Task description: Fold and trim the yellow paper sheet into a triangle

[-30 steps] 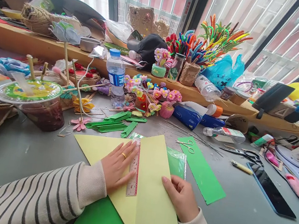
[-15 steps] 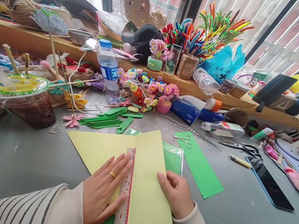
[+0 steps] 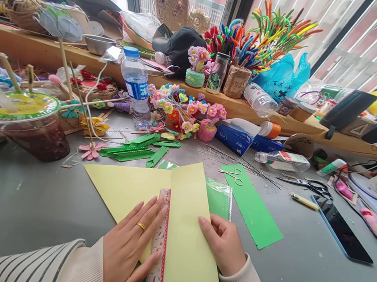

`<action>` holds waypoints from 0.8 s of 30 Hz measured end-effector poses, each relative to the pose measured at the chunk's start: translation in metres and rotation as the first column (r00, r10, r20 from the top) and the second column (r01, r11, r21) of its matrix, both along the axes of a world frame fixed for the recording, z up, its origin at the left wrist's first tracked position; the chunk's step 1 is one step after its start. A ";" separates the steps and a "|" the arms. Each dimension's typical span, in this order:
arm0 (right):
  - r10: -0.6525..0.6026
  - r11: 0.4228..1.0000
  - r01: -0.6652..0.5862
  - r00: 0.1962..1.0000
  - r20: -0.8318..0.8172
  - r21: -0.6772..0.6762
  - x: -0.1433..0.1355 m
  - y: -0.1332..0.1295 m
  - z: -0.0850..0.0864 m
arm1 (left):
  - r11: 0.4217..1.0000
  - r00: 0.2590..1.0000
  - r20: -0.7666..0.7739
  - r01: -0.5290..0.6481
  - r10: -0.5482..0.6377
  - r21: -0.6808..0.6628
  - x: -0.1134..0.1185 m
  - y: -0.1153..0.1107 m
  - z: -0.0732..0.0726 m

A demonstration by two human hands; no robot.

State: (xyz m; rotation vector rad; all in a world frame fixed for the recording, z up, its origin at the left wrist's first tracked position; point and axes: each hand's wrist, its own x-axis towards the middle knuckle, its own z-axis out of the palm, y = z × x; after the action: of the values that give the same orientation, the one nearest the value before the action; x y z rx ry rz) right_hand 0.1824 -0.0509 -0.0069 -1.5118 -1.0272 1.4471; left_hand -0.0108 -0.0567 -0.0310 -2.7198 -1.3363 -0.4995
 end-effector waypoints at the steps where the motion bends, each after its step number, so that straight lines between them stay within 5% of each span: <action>1: 0.003 1.000 -0.003 1.000 0.019 -0.001 0.000 0.000 0.001 | 1.000 1.000 0.000 -0.001 0.001 -0.002 0.000 0.000 0.000; 24: 0.001 1.000 0.000 1.000 0.030 -0.018 -0.003 0.000 0.003 | 1.000 1.000 -0.003 -0.010 0.010 0.004 0.000 -0.006 -0.002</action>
State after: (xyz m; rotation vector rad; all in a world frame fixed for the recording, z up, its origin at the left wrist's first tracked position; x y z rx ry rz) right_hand 0.1798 -0.0513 -0.0038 -1.5502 -1.0346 1.4419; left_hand -0.0108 -0.0625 -0.0327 -2.7088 -1.3462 -0.4969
